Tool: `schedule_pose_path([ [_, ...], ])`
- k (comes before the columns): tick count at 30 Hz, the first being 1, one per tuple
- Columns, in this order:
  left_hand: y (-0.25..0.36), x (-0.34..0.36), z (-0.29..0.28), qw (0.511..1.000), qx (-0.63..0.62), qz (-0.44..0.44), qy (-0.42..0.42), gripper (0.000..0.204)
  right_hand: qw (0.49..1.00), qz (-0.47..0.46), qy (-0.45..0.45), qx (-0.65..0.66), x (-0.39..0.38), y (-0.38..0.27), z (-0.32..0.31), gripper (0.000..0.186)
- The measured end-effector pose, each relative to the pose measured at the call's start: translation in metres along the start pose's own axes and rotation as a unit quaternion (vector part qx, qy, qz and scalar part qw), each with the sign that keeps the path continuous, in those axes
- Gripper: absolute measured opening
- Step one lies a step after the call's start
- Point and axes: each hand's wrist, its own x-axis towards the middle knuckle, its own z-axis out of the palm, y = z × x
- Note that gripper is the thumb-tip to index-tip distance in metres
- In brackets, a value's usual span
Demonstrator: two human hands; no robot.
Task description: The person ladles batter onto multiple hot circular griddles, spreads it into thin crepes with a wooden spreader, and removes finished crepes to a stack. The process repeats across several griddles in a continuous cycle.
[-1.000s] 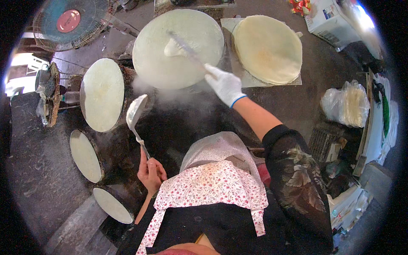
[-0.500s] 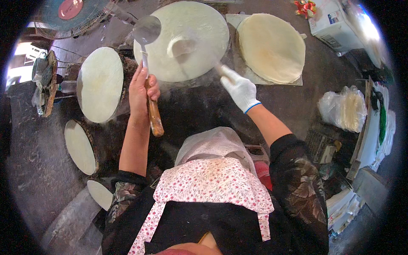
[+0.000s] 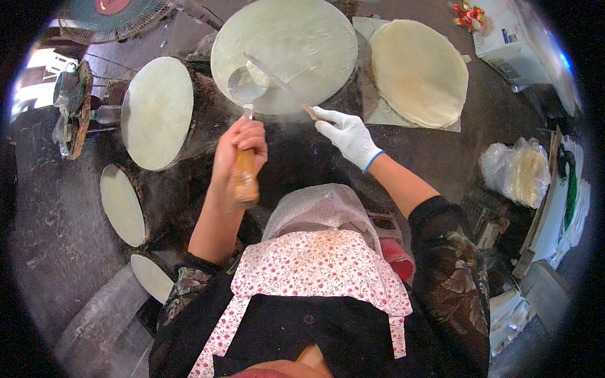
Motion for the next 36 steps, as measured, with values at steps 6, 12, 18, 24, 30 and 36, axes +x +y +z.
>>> schedule_pose_path([
  [6,0.0,-0.076,0.01,0.97,0.076,0.006,-0.23,0.042,0.976,0.004,0.126,0.179,-0.037,-0.063,-0.038,0.044],
  [12,0.013,-0.066,0.008,0.988,0.062,0.042,-0.132,0.033,0.95,0.012,0.217,0.222,-0.018,-0.027,-0.022,0.04],
  [18,0.029,-0.11,-0.017,0.985,0.037,0.063,-0.153,0.044,0.984,0.026,0.111,-0.136,-0.046,0.027,0.07,0.05],
  [24,0.039,-0.148,-0.038,0.992,0.01,0.075,-0.102,0.041,0.976,-0.053,0.157,-0.14,-0.007,0.035,0.056,0.052],
  [30,0.058,-0.176,-0.054,0.99,0.014,0.079,-0.116,0.041,0.983,-0.111,0.12,-0.081,0.022,0.027,0.043,0.05],
  [36,0.069,-0.191,-0.058,0.989,0.031,0.081,-0.12,0.042,0.961,-0.104,0.194,-0.164,0.019,0.027,0.049,0.052],
])
